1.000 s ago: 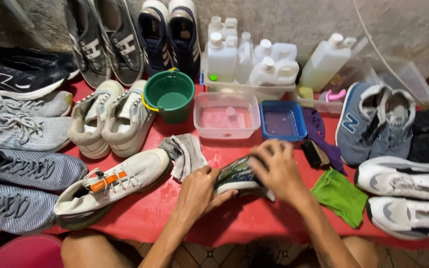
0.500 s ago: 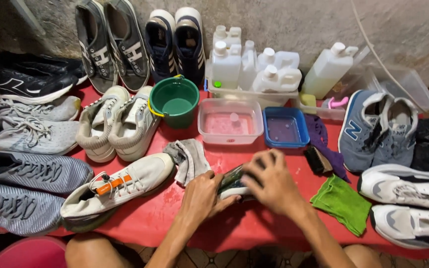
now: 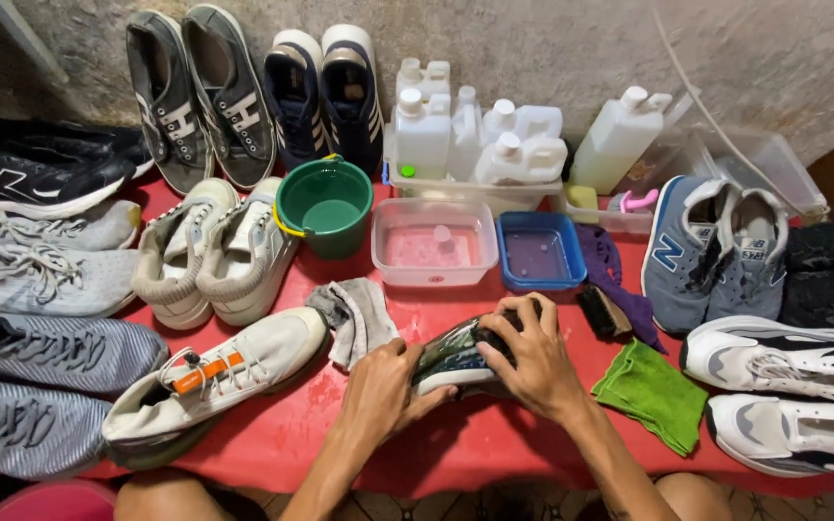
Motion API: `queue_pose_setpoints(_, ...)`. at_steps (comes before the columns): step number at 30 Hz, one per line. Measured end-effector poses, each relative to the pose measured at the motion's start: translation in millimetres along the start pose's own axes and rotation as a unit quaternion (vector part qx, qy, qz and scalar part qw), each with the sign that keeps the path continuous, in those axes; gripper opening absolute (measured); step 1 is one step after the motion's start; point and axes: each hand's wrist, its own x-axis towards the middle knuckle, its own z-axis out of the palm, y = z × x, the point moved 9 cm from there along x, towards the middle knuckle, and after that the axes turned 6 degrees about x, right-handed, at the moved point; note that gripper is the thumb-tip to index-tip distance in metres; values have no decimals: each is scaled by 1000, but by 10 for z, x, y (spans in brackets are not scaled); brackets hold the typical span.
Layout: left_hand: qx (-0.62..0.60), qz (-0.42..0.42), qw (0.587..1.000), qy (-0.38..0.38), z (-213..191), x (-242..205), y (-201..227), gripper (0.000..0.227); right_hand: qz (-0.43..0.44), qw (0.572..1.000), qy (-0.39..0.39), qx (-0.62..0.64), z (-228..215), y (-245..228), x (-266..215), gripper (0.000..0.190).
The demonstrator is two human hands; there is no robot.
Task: The person scrubs a sneaker with a brush and wipes it with a cloth. They then use a small tool to clean the laces and continue scrubbing the shoe's upper and sole areas.
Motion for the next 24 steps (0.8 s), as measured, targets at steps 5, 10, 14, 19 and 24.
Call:
queue_pose_setpoints(5,-3,-9,1000,-5,-10,-31,13,61,85,991,37,91,33,384,46,27)
queue_pose_setpoints(10,0,-11,1000,-11,8,11,-3,66,2,980,65,186,-26,483,28,31)
queue_pose_setpoints(14,3,-11,1000,1,-2,18,-7,62,122,981,43,143,50,569,-112,42)
queue_pose_setpoints(19,8,-7,1000,-5,18,10,-8,64,102,980,124,119,61,634,-215,31)
queue_pose_setpoints(24,-2,-14,1000,-13,22,22,-34,64,-46,993,100,43,-14,-75,-368,23)
